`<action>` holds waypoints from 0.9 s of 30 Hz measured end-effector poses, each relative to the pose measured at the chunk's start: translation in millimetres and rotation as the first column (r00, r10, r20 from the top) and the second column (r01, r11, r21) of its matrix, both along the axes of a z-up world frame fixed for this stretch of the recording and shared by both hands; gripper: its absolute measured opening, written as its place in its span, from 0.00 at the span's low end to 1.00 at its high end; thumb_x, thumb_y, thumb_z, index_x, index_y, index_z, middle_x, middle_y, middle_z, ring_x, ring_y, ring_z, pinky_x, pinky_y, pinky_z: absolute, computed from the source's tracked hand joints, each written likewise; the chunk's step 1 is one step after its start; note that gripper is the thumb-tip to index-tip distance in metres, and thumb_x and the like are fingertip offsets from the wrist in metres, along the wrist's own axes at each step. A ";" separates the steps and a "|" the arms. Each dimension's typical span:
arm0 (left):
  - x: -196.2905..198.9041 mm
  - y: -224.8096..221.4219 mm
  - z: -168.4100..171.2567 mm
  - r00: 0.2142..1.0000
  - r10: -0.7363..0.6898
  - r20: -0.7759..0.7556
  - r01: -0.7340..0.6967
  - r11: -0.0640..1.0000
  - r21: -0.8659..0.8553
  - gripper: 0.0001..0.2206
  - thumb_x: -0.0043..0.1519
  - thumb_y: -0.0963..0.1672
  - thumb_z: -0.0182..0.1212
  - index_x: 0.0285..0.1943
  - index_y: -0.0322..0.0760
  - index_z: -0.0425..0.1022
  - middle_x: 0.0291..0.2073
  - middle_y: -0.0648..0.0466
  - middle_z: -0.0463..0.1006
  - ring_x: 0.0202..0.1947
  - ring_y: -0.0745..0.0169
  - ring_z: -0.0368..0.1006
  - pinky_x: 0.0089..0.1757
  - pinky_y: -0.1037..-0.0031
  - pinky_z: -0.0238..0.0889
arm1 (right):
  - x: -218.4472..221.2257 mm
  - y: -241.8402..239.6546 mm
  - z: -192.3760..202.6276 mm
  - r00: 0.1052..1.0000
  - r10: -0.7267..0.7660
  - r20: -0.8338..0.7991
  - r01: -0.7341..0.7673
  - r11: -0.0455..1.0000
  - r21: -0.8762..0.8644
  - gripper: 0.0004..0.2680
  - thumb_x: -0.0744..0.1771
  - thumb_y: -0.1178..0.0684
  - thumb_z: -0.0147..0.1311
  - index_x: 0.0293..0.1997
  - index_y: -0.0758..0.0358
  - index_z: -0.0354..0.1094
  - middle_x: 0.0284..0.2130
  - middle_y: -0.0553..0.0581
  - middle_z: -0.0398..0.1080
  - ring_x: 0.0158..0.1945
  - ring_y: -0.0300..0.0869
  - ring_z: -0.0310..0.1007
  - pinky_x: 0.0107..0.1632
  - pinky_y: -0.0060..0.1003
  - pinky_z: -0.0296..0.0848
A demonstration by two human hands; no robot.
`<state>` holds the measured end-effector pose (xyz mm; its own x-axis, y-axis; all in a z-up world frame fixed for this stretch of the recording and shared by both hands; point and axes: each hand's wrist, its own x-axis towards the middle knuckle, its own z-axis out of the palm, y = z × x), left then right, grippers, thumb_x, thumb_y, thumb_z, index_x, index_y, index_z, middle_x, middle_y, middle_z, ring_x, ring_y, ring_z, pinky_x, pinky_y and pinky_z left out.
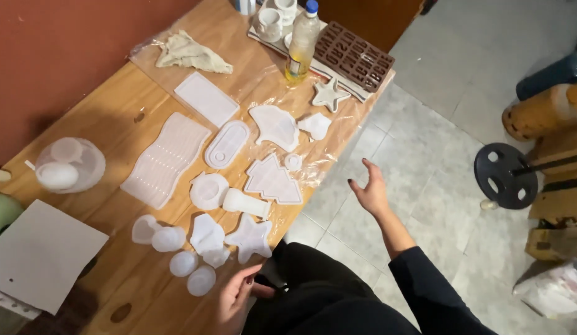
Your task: Organizing and inspecting various silicone molds on a workbench in a candle studio.
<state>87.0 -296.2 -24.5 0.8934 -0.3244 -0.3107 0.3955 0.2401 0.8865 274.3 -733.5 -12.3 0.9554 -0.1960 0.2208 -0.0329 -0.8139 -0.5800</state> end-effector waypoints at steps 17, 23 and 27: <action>141.8 -143.4 -34.3 0.968 -0.041 0.246 0.072 0.991 -0.116 0.33 0.52 0.32 0.32 0.71 0.25 0.60 0.68 0.39 0.67 0.70 0.49 0.63 0.66 0.62 0.53 | 321.4 -231.1 -89.3 0.907 -0.272 -0.321 0.414 0.446 0.794 0.10 0.66 0.52 0.59 0.48 0.63 0.72 0.38 0.53 0.76 0.38 0.40 0.74 0.40 0.35 0.74; 166.1 -198.8 -30.4 0.982 0.101 0.163 -0.073 0.983 -0.168 0.33 0.51 0.31 0.34 0.70 0.24 0.62 0.65 0.37 0.72 0.67 0.47 0.69 0.64 0.59 0.57 | 377.5 -247.1 -105.9 0.785 -0.330 -0.525 0.618 0.472 0.629 0.07 0.66 0.52 0.63 0.40 0.64 0.73 0.29 0.54 0.72 0.25 0.40 0.63 0.25 0.37 0.59; 174.9 -192.0 -11.3 0.988 0.120 0.092 -0.123 0.992 0.024 0.29 0.55 0.32 0.37 0.69 0.28 0.61 0.64 0.42 0.74 0.65 0.50 0.71 0.62 0.61 0.60 | 397.0 -252.3 -124.4 0.937 -0.233 -0.259 0.334 0.390 0.858 0.07 0.67 0.58 0.67 0.36 0.63 0.69 0.28 0.53 0.66 0.27 0.41 0.59 0.27 0.38 0.54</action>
